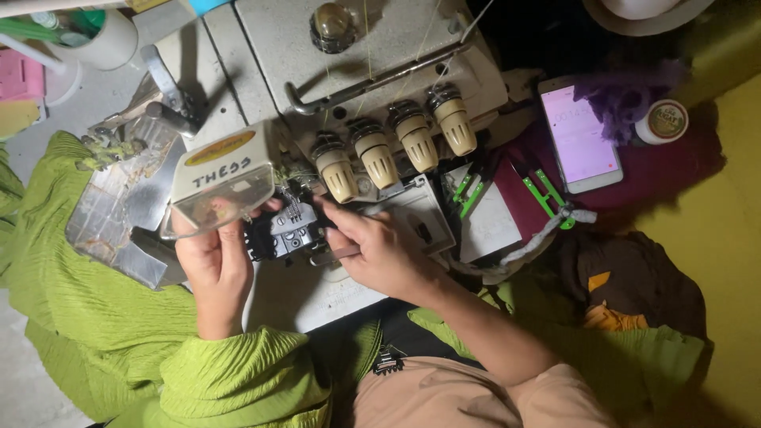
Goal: Threading an industrial overlock sewing machine using tweezers and manual adjustments
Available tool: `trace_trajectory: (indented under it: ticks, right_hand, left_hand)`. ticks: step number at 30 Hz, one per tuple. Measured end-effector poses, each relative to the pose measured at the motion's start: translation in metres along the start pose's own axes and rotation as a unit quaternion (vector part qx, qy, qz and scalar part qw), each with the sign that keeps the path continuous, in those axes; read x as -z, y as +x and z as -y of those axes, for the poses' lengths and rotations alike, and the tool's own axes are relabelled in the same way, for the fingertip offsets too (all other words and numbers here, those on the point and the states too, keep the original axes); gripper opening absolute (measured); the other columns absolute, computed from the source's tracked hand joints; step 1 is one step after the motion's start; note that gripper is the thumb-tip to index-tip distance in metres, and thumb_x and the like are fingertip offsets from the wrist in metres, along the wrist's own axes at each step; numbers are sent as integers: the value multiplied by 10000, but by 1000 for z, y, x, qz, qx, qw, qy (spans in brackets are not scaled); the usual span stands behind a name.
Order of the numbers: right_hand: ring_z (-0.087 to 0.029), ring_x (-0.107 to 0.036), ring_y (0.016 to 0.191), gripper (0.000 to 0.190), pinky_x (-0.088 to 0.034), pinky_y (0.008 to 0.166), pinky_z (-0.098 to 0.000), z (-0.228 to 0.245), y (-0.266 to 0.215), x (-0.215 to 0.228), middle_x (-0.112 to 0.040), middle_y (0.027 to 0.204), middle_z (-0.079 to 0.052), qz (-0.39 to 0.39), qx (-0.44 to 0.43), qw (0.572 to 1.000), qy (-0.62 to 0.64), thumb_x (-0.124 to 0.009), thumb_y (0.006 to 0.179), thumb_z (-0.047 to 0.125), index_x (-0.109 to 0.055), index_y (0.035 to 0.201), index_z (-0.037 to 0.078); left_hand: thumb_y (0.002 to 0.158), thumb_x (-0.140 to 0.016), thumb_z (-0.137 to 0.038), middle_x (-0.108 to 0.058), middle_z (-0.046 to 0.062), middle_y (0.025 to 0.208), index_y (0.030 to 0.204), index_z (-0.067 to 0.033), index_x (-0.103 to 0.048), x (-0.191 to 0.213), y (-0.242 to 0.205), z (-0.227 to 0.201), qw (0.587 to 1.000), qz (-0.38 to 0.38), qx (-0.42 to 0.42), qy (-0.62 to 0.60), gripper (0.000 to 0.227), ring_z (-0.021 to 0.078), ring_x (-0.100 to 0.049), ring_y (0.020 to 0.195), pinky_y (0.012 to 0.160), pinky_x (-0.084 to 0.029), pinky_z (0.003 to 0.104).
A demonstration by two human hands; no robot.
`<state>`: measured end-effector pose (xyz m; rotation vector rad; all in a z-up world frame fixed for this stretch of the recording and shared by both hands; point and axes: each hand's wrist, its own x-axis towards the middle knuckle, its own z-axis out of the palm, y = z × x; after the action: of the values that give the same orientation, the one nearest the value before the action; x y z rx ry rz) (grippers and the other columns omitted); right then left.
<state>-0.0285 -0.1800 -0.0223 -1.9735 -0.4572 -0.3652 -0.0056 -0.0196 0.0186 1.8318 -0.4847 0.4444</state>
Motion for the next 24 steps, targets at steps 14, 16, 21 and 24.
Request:
trace_trajectory:
  ticks: [14, 16, 21, 24]
  right_hand:
    - [-287, -611, 565, 172, -460, 460, -305, 7, 2, 0, -615, 583, -109, -14, -52, 998, -25, -518, 756, 41, -645, 849, 110]
    - [-270, -619, 578, 181, -471, 480, -301, 8, 2, 4, -630, 616, -94, -18, -36, 999, -29, -523, 760, 37, -652, 859, 117]
    - [-219, -633, 640, 179, -496, 540, -281, 35, 3, 20, -661, 691, -35, -16, 1, 996, -84, -555, 758, 66, -668, 865, 153]
    - [-195, -634, 718, 170, -499, 583, -299, 36, -10, 35, -670, 746, -64, -18, -55, 997, -49, -564, 748, 29, -670, 863, 97]
  left_hand:
    - [834, -437, 44, -462, 267, 652, 850, 49, -381, 13, -6, 8, 986, -32, 12, 163, 59, 498, -460, 611, 584, -380, 511]
    - [827, -438, 55, -483, 206, 635, 857, 14, -409, 23, -8, 15, 983, -55, 18, 175, 58, 439, -494, 592, 586, -401, 461]
    - [852, -428, 38, -507, 94, 590, 811, -46, -454, 49, -14, 20, 971, -140, 48, 189, 98, 302, -524, 524, 572, -428, 361]
    - [823, -459, 57, -527, 129, 644, 790, -21, -477, 62, -19, 13, 973, -132, 3, 191, 87, 362, -532, 566, 560, -432, 406]
